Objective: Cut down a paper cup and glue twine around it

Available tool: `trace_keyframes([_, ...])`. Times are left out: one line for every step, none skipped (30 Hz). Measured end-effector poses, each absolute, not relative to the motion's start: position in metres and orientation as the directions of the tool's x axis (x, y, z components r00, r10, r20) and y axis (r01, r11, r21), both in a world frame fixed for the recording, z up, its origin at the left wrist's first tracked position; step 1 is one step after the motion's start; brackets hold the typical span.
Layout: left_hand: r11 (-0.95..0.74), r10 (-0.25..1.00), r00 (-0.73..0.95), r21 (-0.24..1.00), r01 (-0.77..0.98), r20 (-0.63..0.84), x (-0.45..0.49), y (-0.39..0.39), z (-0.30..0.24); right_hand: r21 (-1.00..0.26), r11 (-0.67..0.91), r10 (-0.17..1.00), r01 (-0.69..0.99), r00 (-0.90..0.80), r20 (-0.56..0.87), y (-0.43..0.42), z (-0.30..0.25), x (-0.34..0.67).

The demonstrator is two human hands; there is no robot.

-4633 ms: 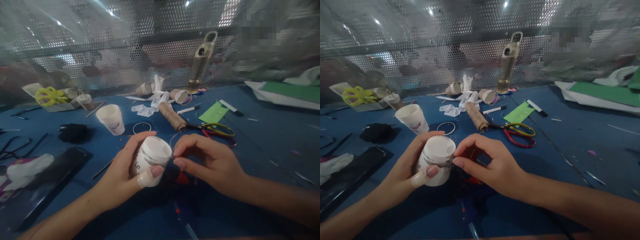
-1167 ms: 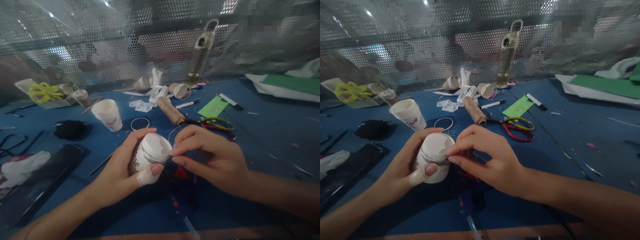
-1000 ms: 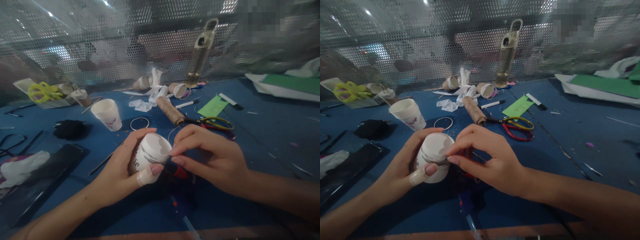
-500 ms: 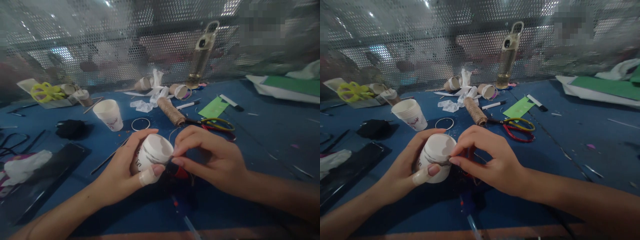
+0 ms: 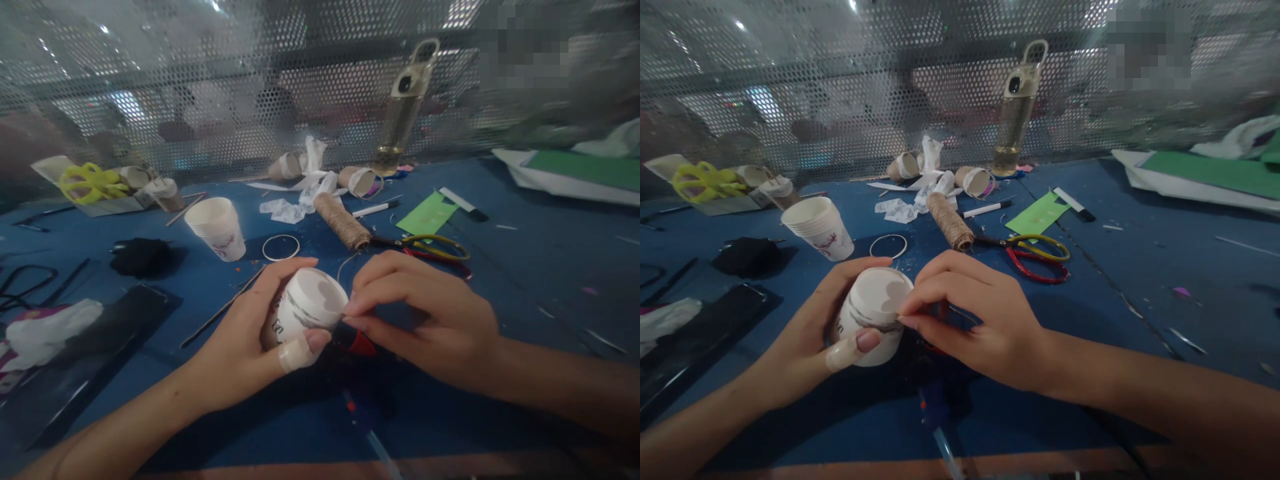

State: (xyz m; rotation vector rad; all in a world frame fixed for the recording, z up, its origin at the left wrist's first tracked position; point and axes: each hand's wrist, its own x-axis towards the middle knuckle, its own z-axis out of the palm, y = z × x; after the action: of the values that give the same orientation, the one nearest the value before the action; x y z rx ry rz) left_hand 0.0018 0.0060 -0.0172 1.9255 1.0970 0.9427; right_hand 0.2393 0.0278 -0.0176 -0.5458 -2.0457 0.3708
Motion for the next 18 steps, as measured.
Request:
trace_keyframes([-0.380, 0.896, 0.374, 0.849, 0.368, 0.239, 0.0018, 0.0061, -0.0172, -0.449, 0.862, 0.506, 0.236, -0.455, 0.733, 0.0279, -0.0168, 0.2396])
trace_keyframes([-0.378, 0.895, 0.378, 0.852, 0.363, 0.236, 0.0018, 0.0062, -0.0173, -0.432, 0.869, 0.494, 0.241, -0.460, 0.738, 0.0281, -0.0161, 0.2399])
trace_keyframes([-0.376, 0.895, 0.379, 0.854, 0.360, 0.234, 0.0017, 0.0063, -0.0173, -0.415, 0.877, 0.479, 0.240, -0.464, 0.745, 0.0284, -0.0156, 0.2402])
trace_keyframes([-0.374, 0.896, 0.379, 0.855, 0.360, 0.232, 0.0017, 0.0064, -0.0173, -0.403, 0.884, 0.468, 0.237, -0.465, 0.751, 0.0287, -0.0153, 0.2403])
trace_keyframes([-0.373, 0.896, 0.378, 0.854, 0.361, 0.232, 0.0016, 0.0065, -0.0173, -0.398, 0.887, 0.461, 0.233, -0.467, 0.754, 0.0291, -0.0152, 0.2404])
trace_keyframes([-0.374, 0.897, 0.376, 0.853, 0.364, 0.233, 0.0015, 0.0066, -0.0174, -0.402, 0.887, 0.462, 0.228, -0.464, 0.756, 0.0296, -0.0153, 0.2403])
trace_keyframes([-0.374, 0.898, 0.373, 0.852, 0.366, 0.234, 0.0015, 0.0066, -0.0174, -0.413, 0.883, 0.468, 0.222, -0.463, 0.753, 0.0300, -0.0156, 0.2401])
trace_keyframes([-0.375, 0.898, 0.371, 0.852, 0.366, 0.235, 0.0014, 0.0066, -0.0175, -0.429, 0.878, 0.478, 0.214, -0.459, 0.749, 0.0304, -0.0158, 0.2399])
trace_keyframes([-0.374, 0.898, 0.372, 0.853, 0.365, 0.235, 0.0014, 0.0067, -0.0176, -0.443, 0.873, 0.485, 0.203, -0.453, 0.748, 0.0308, -0.0161, 0.2398])
trace_keyframes([-0.373, 0.897, 0.374, 0.855, 0.361, 0.233, 0.0013, 0.0067, -0.0177, -0.455, 0.868, 0.492, 0.196, -0.449, 0.745, 0.0310, -0.0162, 0.2397])
trace_keyframes([-0.369, 0.897, 0.377, 0.858, 0.358, 0.229, 0.0012, 0.0067, -0.0178, -0.460, 0.867, 0.495, 0.193, -0.448, 0.745, 0.0311, -0.0161, 0.2398])
trace_keyframes([-0.364, 0.897, 0.381, 0.862, 0.354, 0.222, 0.0011, 0.0067, -0.0178, -0.456, 0.868, 0.493, 0.196, -0.452, 0.744, 0.0311, -0.0159, 0.2402])
trace_keyframes([-0.357, 0.897, 0.386, 0.866, 0.350, 0.214, 0.0010, 0.0067, -0.0177, -0.445, 0.872, 0.486, 0.204, -0.462, 0.742, 0.0311, -0.0155, 0.2406])
trace_keyframes([-0.354, 0.896, 0.391, 0.869, 0.346, 0.209, 0.0009, 0.0067, -0.0176, -0.431, 0.876, 0.480, 0.216, -0.472, 0.740, 0.0310, -0.0150, 0.2412])
trace_keyframes([-0.352, 0.896, 0.393, 0.870, 0.345, 0.206, 0.0009, 0.0068, -0.0174, -0.418, 0.880, 0.474, 0.226, -0.482, 0.737, 0.0309, -0.0145, 0.2417])
trace_keyframes([-0.351, 0.896, 0.394, 0.870, 0.346, 0.205, 0.0009, 0.0068, -0.0172, -0.409, 0.882, 0.471, 0.235, -0.486, 0.736, 0.0308, -0.0142, 0.2422])
trace_keyframes([-0.353, 0.896, 0.394, 0.868, 0.348, 0.206, 0.0010, 0.0068, -0.0170, -0.405, 0.883, 0.469, 0.238, -0.489, 0.735, 0.0308, -0.0140, 0.2424])
trace_keyframes([-0.356, 0.896, 0.392, 0.866, 0.352, 0.209, 0.0011, 0.0069, -0.0168, -0.408, 0.882, 0.471, 0.237, -0.489, 0.735, 0.0310, -0.0139, 0.2426])
